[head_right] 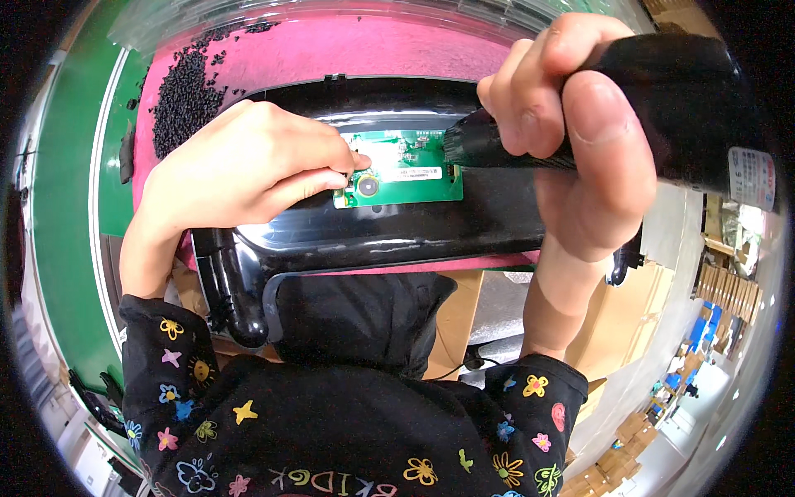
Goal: Assemble circuit boards into plastic housings using an electric screwdriver.
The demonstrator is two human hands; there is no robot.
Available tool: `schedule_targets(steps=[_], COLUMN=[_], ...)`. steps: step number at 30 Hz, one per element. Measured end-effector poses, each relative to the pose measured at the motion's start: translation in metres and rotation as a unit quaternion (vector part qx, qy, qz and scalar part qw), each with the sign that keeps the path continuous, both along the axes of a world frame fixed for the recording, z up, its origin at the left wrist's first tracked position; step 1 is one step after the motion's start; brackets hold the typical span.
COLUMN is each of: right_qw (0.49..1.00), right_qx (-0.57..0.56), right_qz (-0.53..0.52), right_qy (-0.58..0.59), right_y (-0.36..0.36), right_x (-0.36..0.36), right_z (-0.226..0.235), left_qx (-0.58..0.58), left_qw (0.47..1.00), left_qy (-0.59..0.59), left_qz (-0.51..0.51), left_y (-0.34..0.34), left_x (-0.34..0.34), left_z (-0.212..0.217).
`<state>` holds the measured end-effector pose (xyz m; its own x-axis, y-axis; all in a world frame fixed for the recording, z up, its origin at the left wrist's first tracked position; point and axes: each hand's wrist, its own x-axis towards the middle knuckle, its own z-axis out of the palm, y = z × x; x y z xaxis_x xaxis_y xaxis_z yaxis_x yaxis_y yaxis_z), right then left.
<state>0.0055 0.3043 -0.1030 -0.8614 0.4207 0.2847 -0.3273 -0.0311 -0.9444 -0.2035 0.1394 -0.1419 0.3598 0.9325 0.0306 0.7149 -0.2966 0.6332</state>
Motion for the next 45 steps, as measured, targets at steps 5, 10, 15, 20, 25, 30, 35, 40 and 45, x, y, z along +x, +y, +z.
schedule_targets(steps=[5,10,15,20,25,30,35,40,45], right_qw=[1.0,0.999,0.986,0.967,0.976,0.983,0.989,0.994,0.996], right_qx=[-0.009,-0.009,-0.099,-0.138,-0.118,-0.097,-0.076,0.03,0.023], right_qz=[0.015,-0.032,-0.046,-0.048,-0.035,-0.019,-0.009,-0.005,-0.025], right_qy=[0.003,0.01,0.129,0.207,0.178,0.152,0.126,0.101,0.083], right_y=[-0.001,-0.013,-0.048,-0.057,-0.066,-0.075,-0.079,-0.084,-0.097], right_x=[-0.005,-0.005,0.002,-0.005,-0.008,-0.012,-0.017,-0.03,-0.042], right_z=[-0.004,0.002,0.036,0.043,0.046,0.052,0.052,0.039,0.029], left_qx=[0.029,0.034,0.122,0.141,0.19,0.212,0.289,0.259,0.244], left_qw=[0.999,0.999,0.989,0.984,0.974,0.963,0.94,0.936,0.937], left_qy=[-0.026,-0.04,-0.08,-0.107,-0.118,-0.163,-0.11,-0.158,-0.113], left_qz=[0.006,0.0,0.028,0.034,0.045,0.029,0.145,0.181,0.222], left_y=[-0.002,-0.004,-0.01,-0.011,-0.017,-0.026,-0.03,-0.031,-0.048], left_x=[0.001,0.0,0.003,0.0,0.0,-0.003,-0.004,-0.005,-0.007], left_z=[-0.007,-0.007,-0.002,0.004,0.01,0.012,0.019,0.021,0.029])
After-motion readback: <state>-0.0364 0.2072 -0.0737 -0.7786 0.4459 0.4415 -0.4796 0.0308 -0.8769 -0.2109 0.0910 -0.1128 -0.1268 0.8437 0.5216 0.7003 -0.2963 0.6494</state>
